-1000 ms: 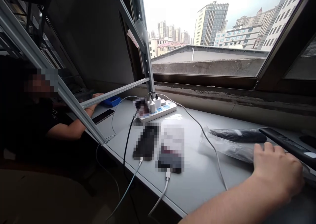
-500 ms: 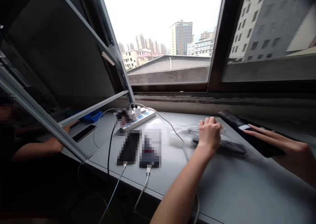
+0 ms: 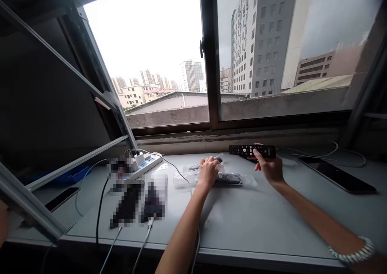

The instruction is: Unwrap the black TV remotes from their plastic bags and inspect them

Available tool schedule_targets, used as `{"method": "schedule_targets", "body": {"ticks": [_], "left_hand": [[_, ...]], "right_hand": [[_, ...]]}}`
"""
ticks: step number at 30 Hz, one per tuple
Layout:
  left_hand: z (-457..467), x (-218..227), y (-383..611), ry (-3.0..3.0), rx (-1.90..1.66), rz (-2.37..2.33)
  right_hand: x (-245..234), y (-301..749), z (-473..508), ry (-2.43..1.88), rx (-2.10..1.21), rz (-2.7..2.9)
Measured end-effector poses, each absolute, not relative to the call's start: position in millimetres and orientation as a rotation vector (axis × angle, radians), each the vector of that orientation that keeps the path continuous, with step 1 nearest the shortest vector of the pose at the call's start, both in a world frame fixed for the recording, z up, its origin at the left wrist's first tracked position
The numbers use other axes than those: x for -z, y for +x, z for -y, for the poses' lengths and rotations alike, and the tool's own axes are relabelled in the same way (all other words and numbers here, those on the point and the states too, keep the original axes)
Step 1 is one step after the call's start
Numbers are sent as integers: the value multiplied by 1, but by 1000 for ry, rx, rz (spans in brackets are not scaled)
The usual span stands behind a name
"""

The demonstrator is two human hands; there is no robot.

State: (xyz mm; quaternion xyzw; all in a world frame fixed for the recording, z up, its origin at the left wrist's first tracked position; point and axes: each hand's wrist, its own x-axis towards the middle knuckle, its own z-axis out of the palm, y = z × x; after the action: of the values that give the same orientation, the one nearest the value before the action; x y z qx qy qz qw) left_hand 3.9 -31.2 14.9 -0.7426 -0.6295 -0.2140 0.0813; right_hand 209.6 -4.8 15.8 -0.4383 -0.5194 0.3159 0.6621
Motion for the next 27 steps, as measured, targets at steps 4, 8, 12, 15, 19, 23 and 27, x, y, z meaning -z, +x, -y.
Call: {"method": "schedule_targets", "body": {"ticks": [4,8,12,15,19,23,27], "left_hand": [[36,-11,7,-2224,610,1896],[39,-7,11,-2257,636,1894],[39,-9,12,-2247,649,1925],[40,-12,14,-2225,654,1938],[40,-11,17,-2228,706,1876],[40,-10,19,-2256,750,1786],[41,-11,21,-2285,740,1758]], "right_hand": [[-16,214,-4,-995,-958,917],[-12,224,-12,-1014,-1084,793],[-10,230,-18,-988,-1252,711],[-10,230,-20,-981,-1299,721],[-11,225,-19,-961,-1368,781],[-15,222,-13,-937,-1404,812],[-18,222,-9,-918,-1410,853]]}}
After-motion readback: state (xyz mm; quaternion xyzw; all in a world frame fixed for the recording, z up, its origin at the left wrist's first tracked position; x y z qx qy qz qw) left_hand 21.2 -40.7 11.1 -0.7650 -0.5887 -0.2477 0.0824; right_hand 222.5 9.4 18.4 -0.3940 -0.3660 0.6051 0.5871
